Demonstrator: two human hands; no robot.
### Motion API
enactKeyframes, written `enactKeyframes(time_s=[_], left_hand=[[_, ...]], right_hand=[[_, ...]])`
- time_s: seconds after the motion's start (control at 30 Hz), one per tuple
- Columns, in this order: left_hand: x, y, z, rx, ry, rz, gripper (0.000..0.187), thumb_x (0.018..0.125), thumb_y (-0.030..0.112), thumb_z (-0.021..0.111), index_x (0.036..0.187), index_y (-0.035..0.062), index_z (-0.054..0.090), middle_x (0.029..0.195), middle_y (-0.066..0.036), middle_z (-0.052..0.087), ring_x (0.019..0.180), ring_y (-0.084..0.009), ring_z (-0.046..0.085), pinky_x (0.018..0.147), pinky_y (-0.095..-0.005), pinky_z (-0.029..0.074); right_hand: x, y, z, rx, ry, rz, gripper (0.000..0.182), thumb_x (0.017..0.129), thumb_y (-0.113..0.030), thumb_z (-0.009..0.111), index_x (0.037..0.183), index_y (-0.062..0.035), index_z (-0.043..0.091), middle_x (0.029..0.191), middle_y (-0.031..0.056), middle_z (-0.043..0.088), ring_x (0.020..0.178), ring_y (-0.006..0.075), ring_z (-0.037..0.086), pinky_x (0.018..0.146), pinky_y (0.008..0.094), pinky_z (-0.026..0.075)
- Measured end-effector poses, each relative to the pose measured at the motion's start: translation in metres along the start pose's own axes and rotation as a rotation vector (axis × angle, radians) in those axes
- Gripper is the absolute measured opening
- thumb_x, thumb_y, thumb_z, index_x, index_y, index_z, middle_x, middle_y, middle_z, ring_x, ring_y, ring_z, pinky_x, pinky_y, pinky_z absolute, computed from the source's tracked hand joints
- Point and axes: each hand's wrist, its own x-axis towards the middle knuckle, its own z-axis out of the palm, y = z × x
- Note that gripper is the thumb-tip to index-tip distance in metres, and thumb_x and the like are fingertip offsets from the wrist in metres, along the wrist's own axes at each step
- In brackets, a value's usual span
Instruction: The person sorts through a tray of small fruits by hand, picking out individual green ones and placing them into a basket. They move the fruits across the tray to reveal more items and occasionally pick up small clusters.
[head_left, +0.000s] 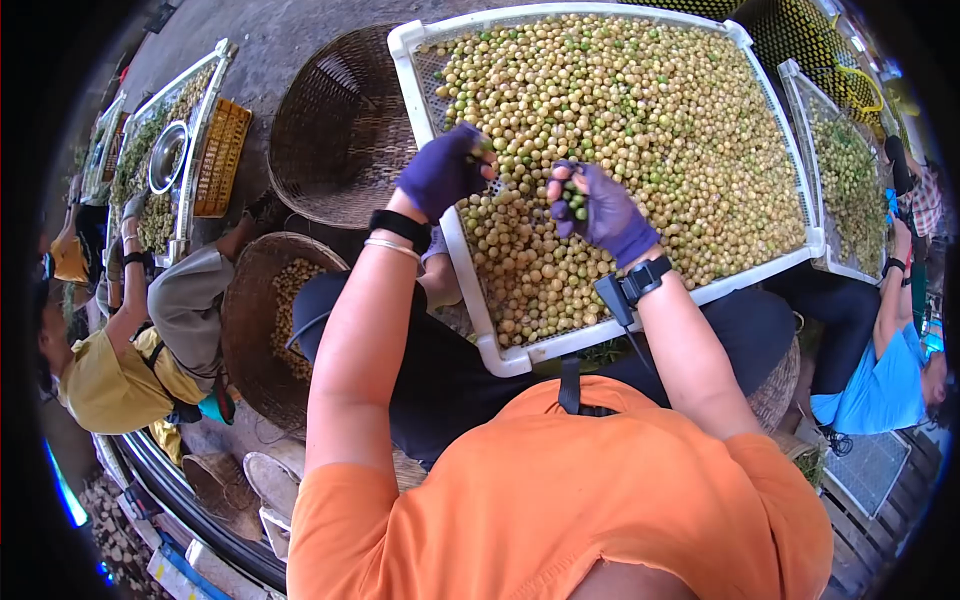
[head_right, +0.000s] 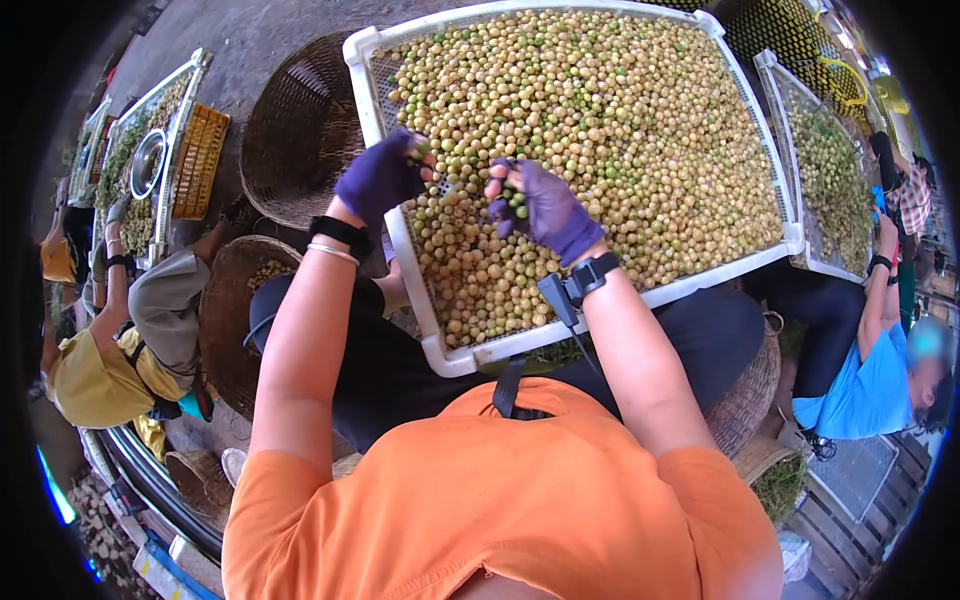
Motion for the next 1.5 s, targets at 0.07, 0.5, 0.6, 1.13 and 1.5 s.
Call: enactKeyframes(time_s=[0.07, 0.5, 0.6, 1.13, 1.5], left_hand=[[-0.005, 0.013, -0.001, -0.08, 0.009, 0.012, 0.013, 0.092, 0.021, 0.056, 0.095, 0.0084, 0.056, 0.081, -0.006, 0.061, 0.069, -0.0172, 0.06, 0.058, -0.026, 0.049], [0.019, 0.007, 0.0, 1.847, 0.355, 0.151, 0.025, 0.08, 0.029, 0.064, 0.092, 0.0069, 0.069, 0.097, -0.019, 0.065, 0.093, -0.0379, 0.062, 0.079, -0.0436, 0.051], [0.024, -0.014, -0.017, 2.0, 0.438, 0.124, 0.024, 0.078, 0.029, 0.065, 0.09, 0.0078, 0.069, 0.096, -0.018, 0.066, 0.093, -0.0364, 0.063, 0.08, -0.0432, 0.051], [0.026, -0.017, -0.011, 2.229, 0.228, 0.085, 0.021, 0.084, 0.025, 0.056, 0.094, 0.0084, 0.065, 0.1, -0.018, 0.065, 0.097, -0.0378, 0.061, 0.081, -0.0455, 0.05], [0.032, -0.01, -0.049, 1.161, 0.159, 0.124, 0.028, 0.087, 0.018, 0.063, 0.109, 0.0021, 0.065, 0.079, 0.003, 0.059, 0.071, -0.006, 0.054, 0.061, -0.0232, 0.045]], right_hand=[[0.008, 0.008, 0.013, -0.639, 0.203, -0.109, 0.025, 0.089, -0.026, 0.063, 0.107, -0.0079, 0.062, 0.09, 0.0061, 0.063, 0.073, 0.0182, 0.063, 0.062, 0.0318, 0.052], [0.032, 0.032, 0.015, -1.726, 0.145, -0.367, 0.018, 0.087, -0.023, 0.059, 0.091, -0.0072, 0.067, 0.081, 0.0164, 0.064, 0.077, 0.0299, 0.064, 0.068, 0.0389, 0.049], [0.003, 0.007, 0.032, -1.334, 0.33, -0.197, 0.025, 0.086, -0.027, 0.063, 0.086, -0.0025, 0.065, 0.071, 0.0162, 0.061, 0.064, 0.0233, 0.059, 0.063, 0.0348, 0.046], [-0.395, -0.129, 0.04, -1.293, 1.757, -0.486, 0.025, 0.089, -0.021, 0.06, 0.096, 0.0018, 0.068, 0.074, -0.0003, 0.063, 0.066, 0.0074, 0.054, 0.06, 0.0245, 0.043], [-0.64, 0.114, -0.033, -1.503, 1.519, 1.148, 0.033, 0.079, -0.031, 0.056, 0.08, -0.0015, 0.07, 0.087, 0.0251, 0.065, 0.085, 0.0402, 0.064, 0.078, 0.0447, 0.051]])
